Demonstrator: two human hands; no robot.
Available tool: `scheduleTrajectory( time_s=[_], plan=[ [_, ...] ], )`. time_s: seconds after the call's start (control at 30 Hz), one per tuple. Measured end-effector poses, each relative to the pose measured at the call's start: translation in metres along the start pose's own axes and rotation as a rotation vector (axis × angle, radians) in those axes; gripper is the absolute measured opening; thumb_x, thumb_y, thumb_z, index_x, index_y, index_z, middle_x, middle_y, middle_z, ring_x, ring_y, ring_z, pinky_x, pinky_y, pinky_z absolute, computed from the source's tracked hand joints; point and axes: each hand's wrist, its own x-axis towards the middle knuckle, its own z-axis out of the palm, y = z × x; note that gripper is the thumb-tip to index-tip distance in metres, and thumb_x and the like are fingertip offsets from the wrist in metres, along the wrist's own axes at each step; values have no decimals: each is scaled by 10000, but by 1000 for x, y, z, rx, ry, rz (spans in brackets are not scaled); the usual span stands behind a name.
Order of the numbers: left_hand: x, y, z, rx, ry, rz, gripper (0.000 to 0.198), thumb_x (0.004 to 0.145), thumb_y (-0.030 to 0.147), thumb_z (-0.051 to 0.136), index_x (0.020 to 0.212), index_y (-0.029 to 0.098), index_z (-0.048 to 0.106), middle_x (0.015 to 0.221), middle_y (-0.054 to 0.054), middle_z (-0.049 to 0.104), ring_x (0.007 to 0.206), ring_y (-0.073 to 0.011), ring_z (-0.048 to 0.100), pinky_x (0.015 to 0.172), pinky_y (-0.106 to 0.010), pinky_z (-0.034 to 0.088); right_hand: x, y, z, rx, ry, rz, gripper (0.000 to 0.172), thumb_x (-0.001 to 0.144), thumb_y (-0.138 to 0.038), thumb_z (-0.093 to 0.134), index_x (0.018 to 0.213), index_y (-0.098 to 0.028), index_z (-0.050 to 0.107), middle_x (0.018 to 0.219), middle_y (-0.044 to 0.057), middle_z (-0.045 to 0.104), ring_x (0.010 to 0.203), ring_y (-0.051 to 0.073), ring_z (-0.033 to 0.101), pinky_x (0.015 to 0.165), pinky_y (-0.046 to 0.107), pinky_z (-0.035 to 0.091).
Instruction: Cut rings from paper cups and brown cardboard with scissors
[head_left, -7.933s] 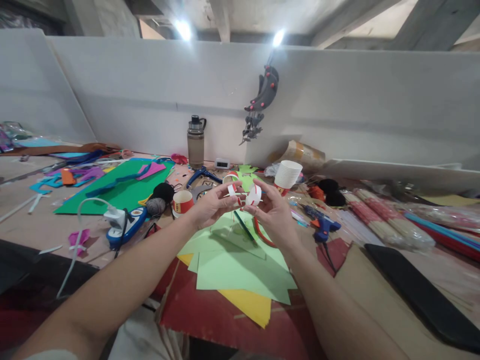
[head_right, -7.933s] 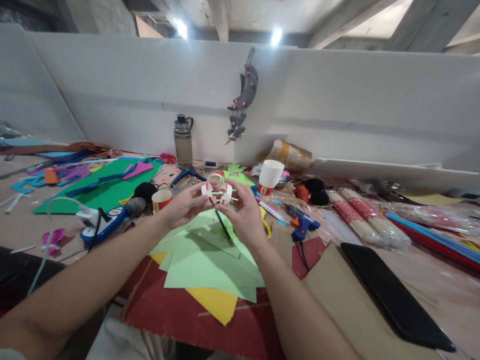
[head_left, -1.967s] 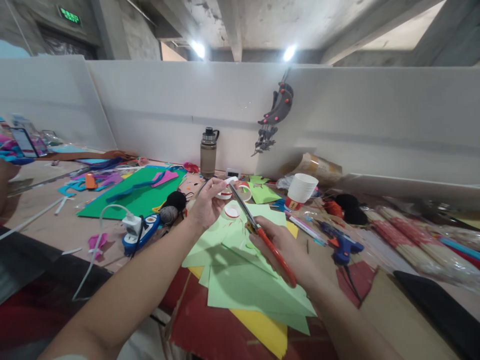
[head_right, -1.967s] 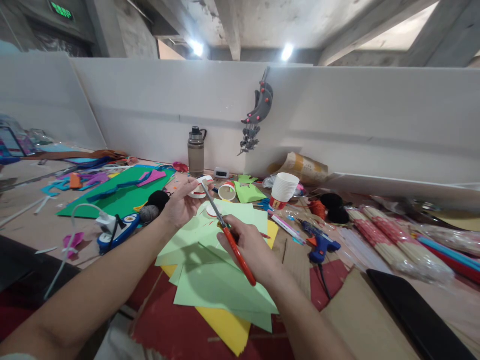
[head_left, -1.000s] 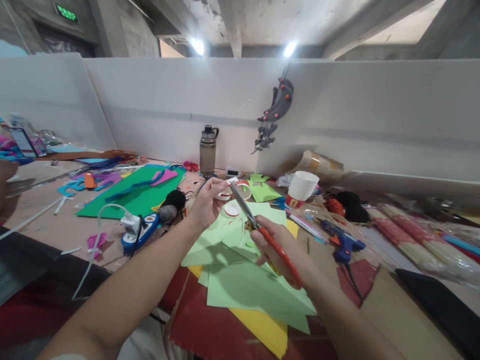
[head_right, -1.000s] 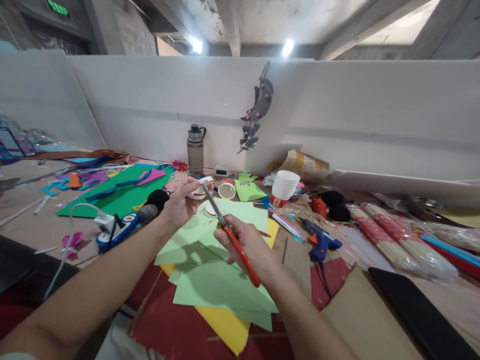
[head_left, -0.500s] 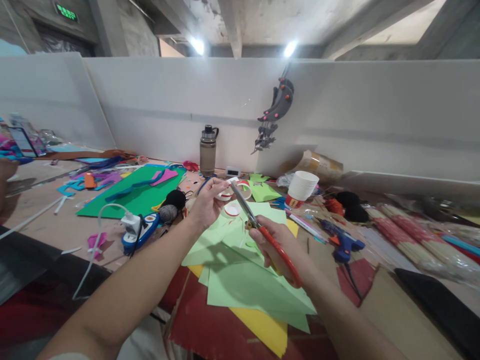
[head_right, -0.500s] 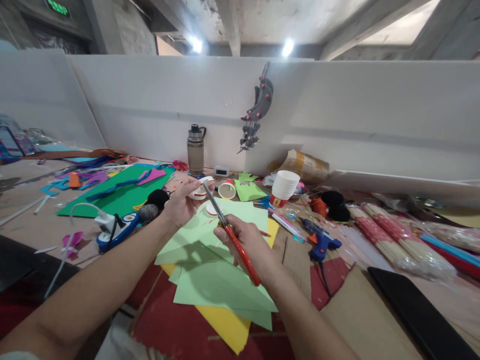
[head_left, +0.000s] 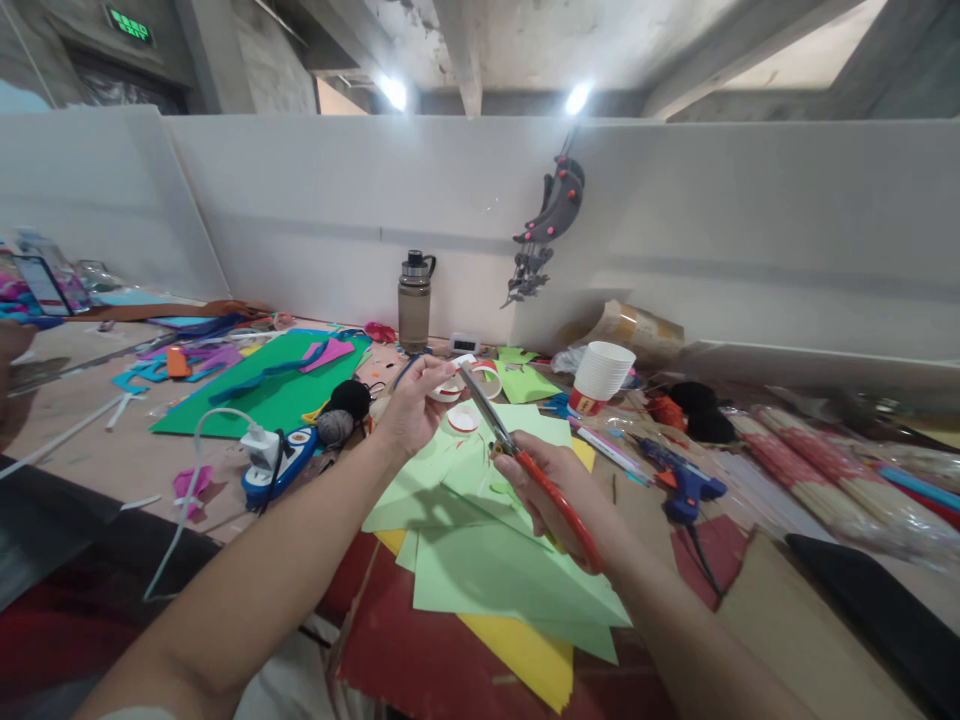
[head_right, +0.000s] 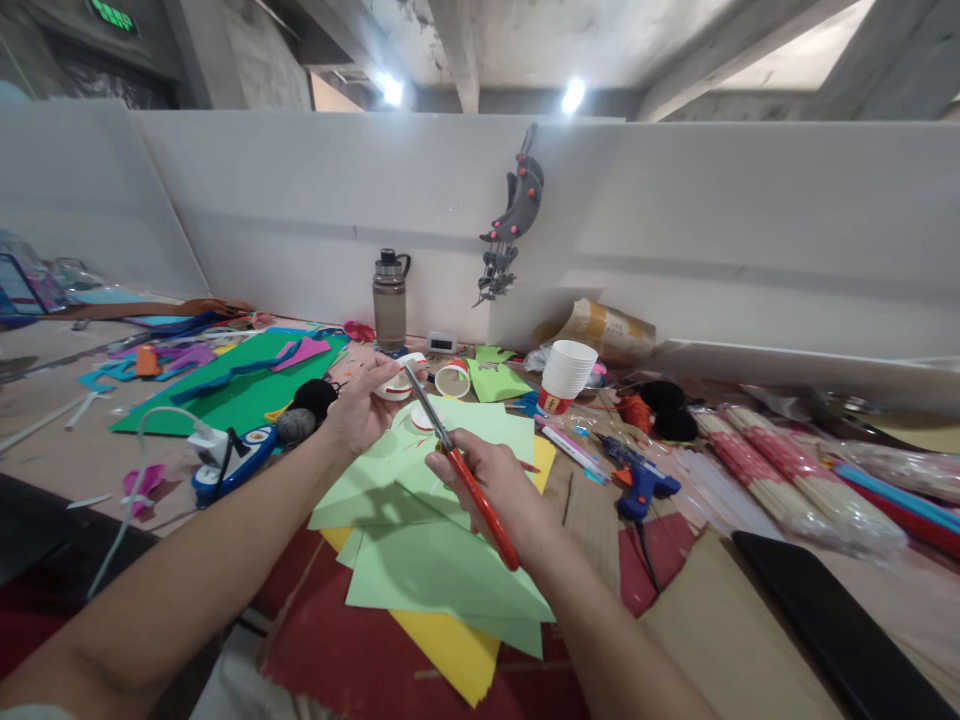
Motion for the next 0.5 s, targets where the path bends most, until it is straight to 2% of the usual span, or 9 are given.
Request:
scheduleTrajectory(
  time_s=[0.17,0.3,0.37,0.5],
  plan=[
    [0,-2,0,-14,-1,-9,266,688,268,772,737,162,534,800,-12,675,798,-165,679,768,-320,544,1,1,0,22,-7,11,327,866,-549,512,858,-222,503,536,-85,401,368,81,421,332,200,419],
    [1,1,0,6,11,11,254,709,307,763,805,160,579,812,-26,685,699,-137,662,656,-264,539,0,2,0,84,-18,-40,336,830,-543,575,881,-216,521,622,-62,443,521,99,513,479,220,518],
    [3,4,-1,11,21,25,275,712,335,757,855,154,606,833,-39,692,667,-133,656,601,-249,527,-1,0,-2,96,-30,-66,351,821,-552,587,867,-211,520,645,-47,482,569,107,533,525,224,527],
    [7,11,-5,28,-28,5,297,713,357,751,879,142,633,890,-73,707,677,-143,657,529,-234,490,-7,-6,-12,127,-89,-83,387,876,-591,478,823,-208,490,580,-48,482,492,95,496,479,215,484]
  ],
)
